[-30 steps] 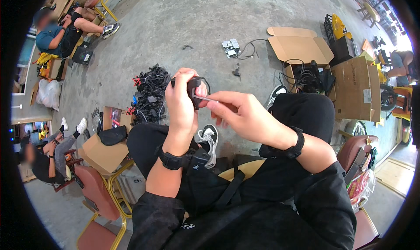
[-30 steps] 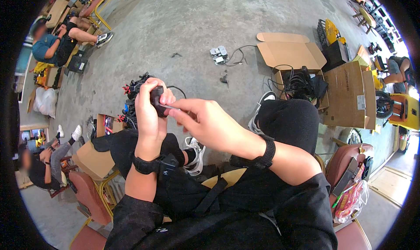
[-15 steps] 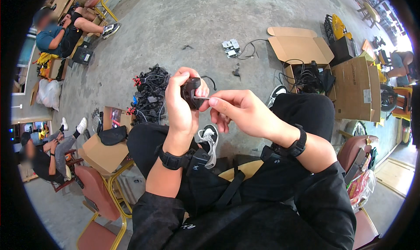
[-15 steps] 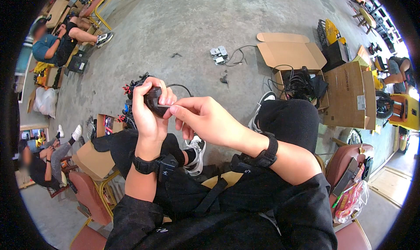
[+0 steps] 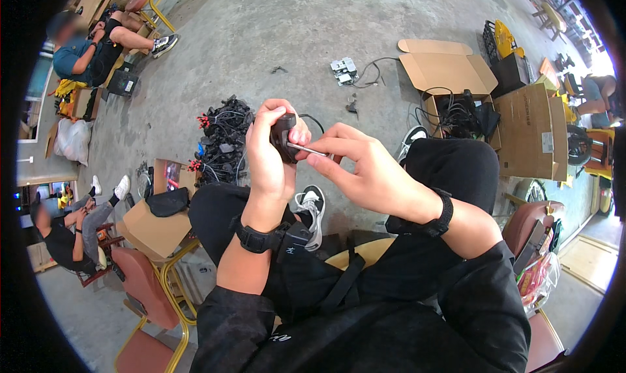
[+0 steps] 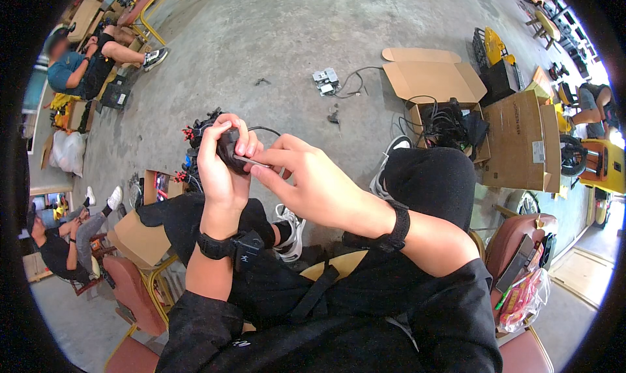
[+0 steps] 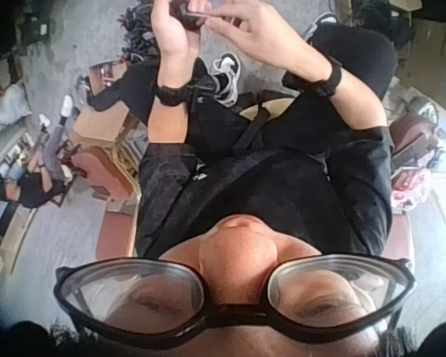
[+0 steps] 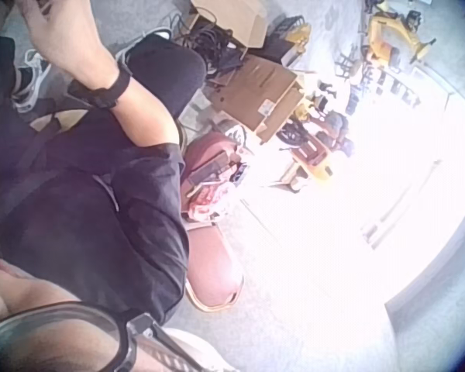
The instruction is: The person is using a screwdriver to disassemble or repair a small electronic device.
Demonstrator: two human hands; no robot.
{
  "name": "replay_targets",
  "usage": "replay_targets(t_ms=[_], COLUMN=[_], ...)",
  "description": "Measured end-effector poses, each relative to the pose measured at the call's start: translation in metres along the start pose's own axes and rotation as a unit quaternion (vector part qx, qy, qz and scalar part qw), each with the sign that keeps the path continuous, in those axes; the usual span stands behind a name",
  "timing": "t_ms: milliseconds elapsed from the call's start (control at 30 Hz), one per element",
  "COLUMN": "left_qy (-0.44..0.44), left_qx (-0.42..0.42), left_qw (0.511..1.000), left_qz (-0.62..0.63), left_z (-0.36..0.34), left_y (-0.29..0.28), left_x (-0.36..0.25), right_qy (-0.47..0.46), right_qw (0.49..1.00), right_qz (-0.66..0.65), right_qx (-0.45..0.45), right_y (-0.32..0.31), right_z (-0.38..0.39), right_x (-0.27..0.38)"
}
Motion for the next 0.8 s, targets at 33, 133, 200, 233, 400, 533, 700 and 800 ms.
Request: replay_targets(t_ms=[33,133,200,233,400,533,700,800], left_qy=[-0.008,-0.022,-0.020,-0.015,0.021,0.074,0.121,0.082], left_qx=[0.002,0.005,0.013,0.021,0.024,0.017,-0.011,-0.021], left_qw=[1.000,0.999,0.999,0.999,0.999,0.997,0.987,0.994], left_qz=[0.018,0.046,0.048,0.045,0.013,-0.031,-0.107,-0.069], left_z=[0.000,-0.001,0.000,0.000,0.001,0.002,0.006,0.004], left_y=[0.000,0.001,0.001,0.001,0.000,-0.001,0.001,0.002], left_x=[0.000,-0.001,-0.001,-0.001,0.000,0.000,-0.002,-0.003], right_qy=[0.031,0.049,0.060,0.077,0.168,0.351,0.313,0.145], right_qw=[0.999,0.998,0.996,0.994,0.971,0.881,0.904,0.980], right_qz=[-0.012,-0.048,-0.072,-0.083,-0.162,-0.286,-0.256,-0.122], right_qx=[0.009,0.011,0.009,0.010,0.046,0.134,0.138,0.061], right_y=[0.000,0.000,0.002,0.004,0.007,-0.005,-0.003,0.005], right_z=[0.001,0.000,-0.001,-0.001,-0.002,-0.004,-0.004,-0.002], right_x=[-0.003,-0.007,-0.010,-0.012,-0.011,-0.004,-0.004,-0.007])
Point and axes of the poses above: each hand's wrist, its own z-axis away from the middle knuckle, its own y-axis out of the palm, x = y × z, the point moved 2 cm from there along -z, towards the middle knuckle, and after that the axes turned 13 degrees about -x, right-handed, at the moved point
